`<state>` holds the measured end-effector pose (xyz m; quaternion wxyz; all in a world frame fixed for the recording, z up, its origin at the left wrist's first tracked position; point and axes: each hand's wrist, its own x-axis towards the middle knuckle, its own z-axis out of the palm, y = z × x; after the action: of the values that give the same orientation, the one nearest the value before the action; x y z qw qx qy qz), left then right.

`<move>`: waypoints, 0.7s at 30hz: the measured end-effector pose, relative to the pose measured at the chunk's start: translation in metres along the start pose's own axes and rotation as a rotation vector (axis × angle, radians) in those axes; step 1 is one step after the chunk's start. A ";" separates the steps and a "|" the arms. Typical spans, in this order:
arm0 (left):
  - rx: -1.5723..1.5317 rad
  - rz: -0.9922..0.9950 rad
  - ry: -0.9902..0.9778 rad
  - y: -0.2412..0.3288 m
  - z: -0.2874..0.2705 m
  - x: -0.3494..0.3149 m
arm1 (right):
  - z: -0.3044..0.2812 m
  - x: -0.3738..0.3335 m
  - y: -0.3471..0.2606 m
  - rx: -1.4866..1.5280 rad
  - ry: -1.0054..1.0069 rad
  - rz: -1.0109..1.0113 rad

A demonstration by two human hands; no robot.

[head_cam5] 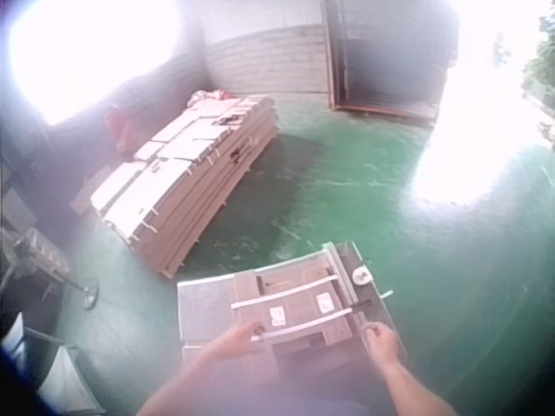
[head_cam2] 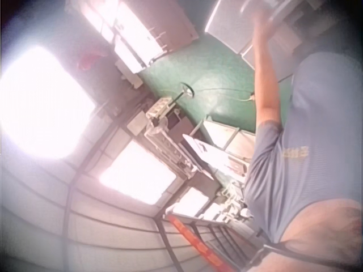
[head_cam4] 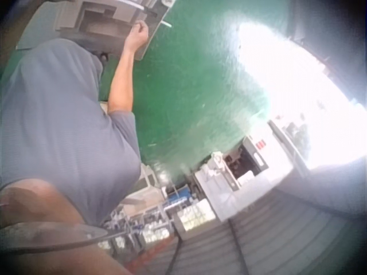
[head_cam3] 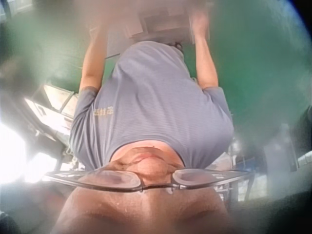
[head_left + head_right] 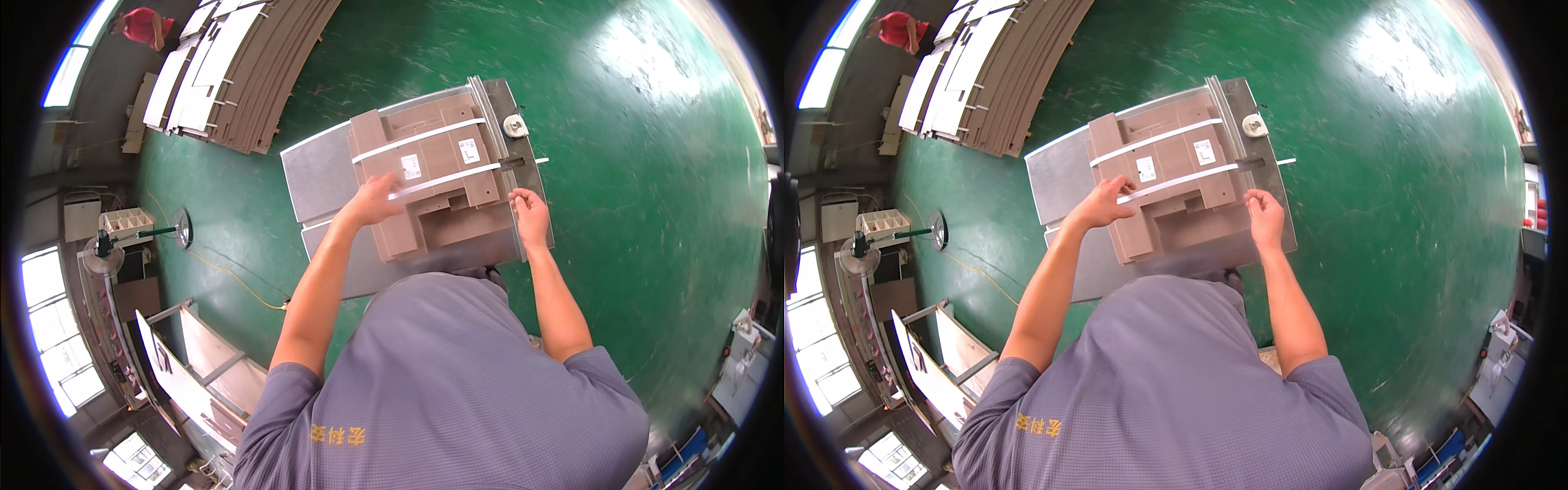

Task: The person places a wood panel on a strapping machine, wraps a plastic strap around it, and then moves to a table to sort and stack several furniture panels by hand.

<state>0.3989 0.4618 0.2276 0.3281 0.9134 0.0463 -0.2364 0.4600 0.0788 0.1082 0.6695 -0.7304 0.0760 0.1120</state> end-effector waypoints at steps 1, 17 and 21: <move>-0.075 0.032 0.045 -0.007 0.009 0.007 | 0.002 -0.007 0.002 0.013 -0.012 0.024; 0.124 -0.171 0.411 -0.103 -0.025 0.123 | 0.033 -0.089 0.063 0.081 -0.305 0.732; 0.151 -0.245 0.401 -0.120 -0.056 0.168 | 0.045 -0.095 0.074 0.345 -0.152 0.853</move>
<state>0.5411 0.5787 0.1181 0.2121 0.9515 0.2033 -0.0913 0.3459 0.1131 0.0588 0.6789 -0.5018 0.3377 0.4163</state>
